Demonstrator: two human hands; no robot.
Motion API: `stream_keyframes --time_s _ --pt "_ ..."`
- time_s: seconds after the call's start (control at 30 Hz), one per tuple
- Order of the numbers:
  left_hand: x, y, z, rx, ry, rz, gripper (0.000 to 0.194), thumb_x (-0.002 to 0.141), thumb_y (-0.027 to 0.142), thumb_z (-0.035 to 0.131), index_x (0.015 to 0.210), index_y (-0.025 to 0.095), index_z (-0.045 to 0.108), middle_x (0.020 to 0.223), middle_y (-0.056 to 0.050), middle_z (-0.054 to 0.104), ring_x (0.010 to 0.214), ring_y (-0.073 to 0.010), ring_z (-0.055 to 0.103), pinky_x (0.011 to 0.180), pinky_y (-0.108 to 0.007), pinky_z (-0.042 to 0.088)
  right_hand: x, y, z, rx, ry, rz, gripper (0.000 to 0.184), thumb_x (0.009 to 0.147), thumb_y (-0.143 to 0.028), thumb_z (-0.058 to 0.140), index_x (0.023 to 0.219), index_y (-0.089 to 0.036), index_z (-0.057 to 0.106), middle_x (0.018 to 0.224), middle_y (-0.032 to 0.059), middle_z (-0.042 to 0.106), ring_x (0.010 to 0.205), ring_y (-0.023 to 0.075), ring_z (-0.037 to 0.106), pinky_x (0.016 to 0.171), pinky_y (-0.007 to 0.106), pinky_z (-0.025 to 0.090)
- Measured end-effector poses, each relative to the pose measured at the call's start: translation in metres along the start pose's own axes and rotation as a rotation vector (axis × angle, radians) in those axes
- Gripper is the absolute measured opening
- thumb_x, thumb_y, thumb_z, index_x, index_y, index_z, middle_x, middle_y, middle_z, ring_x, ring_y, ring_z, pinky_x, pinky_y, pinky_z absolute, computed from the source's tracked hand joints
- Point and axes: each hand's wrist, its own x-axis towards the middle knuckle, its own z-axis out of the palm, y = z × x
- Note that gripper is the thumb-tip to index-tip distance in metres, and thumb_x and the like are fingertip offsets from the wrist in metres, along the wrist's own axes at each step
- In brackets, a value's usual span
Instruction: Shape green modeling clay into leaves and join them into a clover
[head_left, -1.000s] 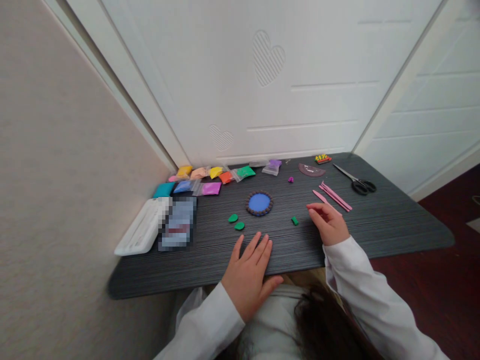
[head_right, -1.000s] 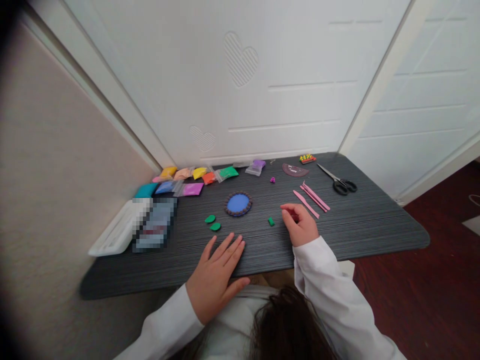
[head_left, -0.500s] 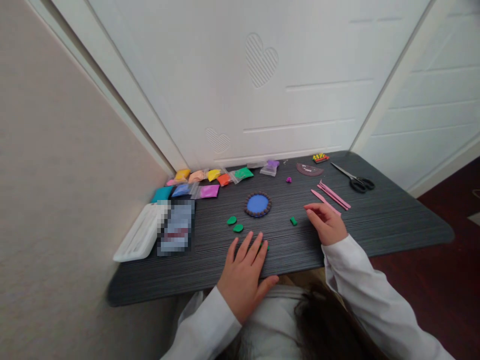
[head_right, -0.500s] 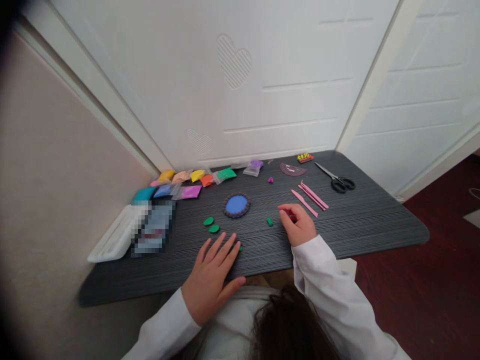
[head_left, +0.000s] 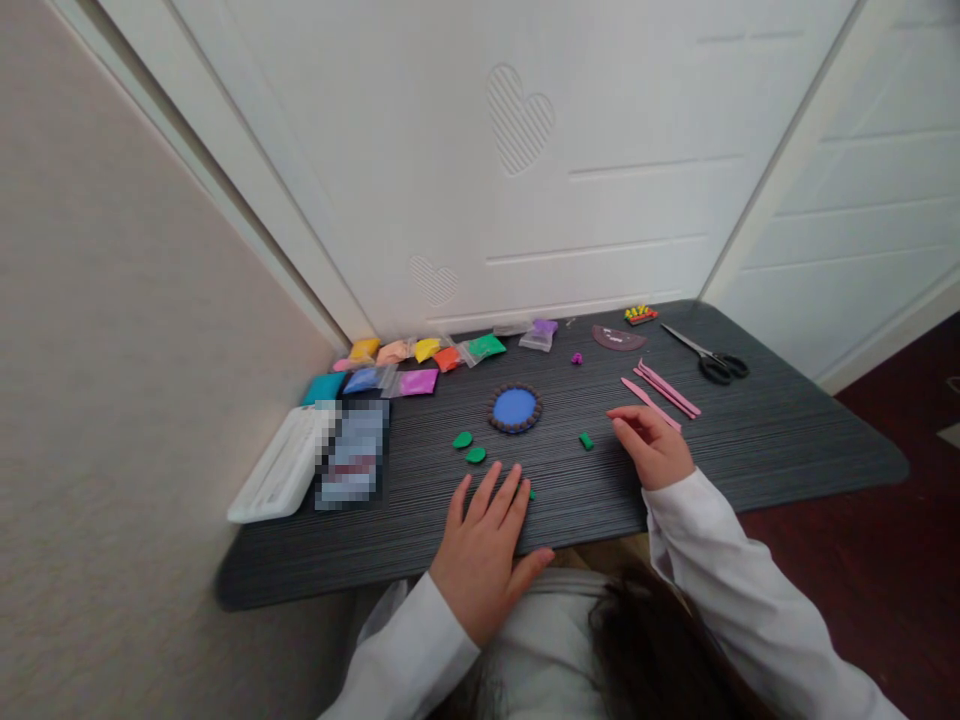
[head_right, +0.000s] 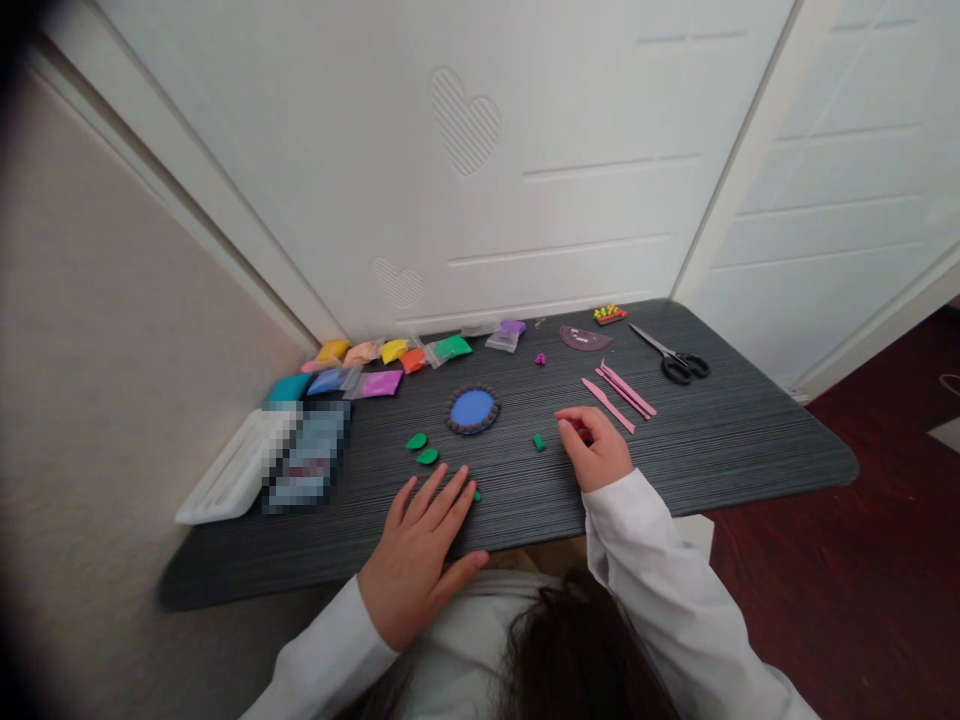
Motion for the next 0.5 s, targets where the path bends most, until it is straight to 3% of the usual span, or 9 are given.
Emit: stream_keyframes --time_s 0.23,0.5 --pt "0.026 0.002 0.001 -0.005 0.028 -0.012 0.061 0.083 0.056 0.026 0.127 0.017 0.042 0.141 -0.006 0.034 0.131 -0.0265 0.023 0.104 -0.049 0.019 -0.002 -0.001 0.001 -0.013 0.027 -0.001 0.026 0.074 -0.042 0.053 0.083 -0.02 0.064 0.084 0.0053 0.063 0.071 0.0174 0.056 0.065 0.032 0.044" --pt "-0.001 -0.001 -0.001 -0.011 0.001 -0.009 0.06 0.083 0.055 0.03 0.13 0.019 0.038 0.141 -0.005 0.033 0.131 -0.0265 0.024 0.104 -0.048 0.021 -0.001 0.001 -0.001 -0.006 0.004 0.02 0.025 0.074 -0.041 0.054 0.085 -0.021 0.064 0.087 0.0053 0.063 0.074 0.018 0.056 0.068 0.034 0.044"
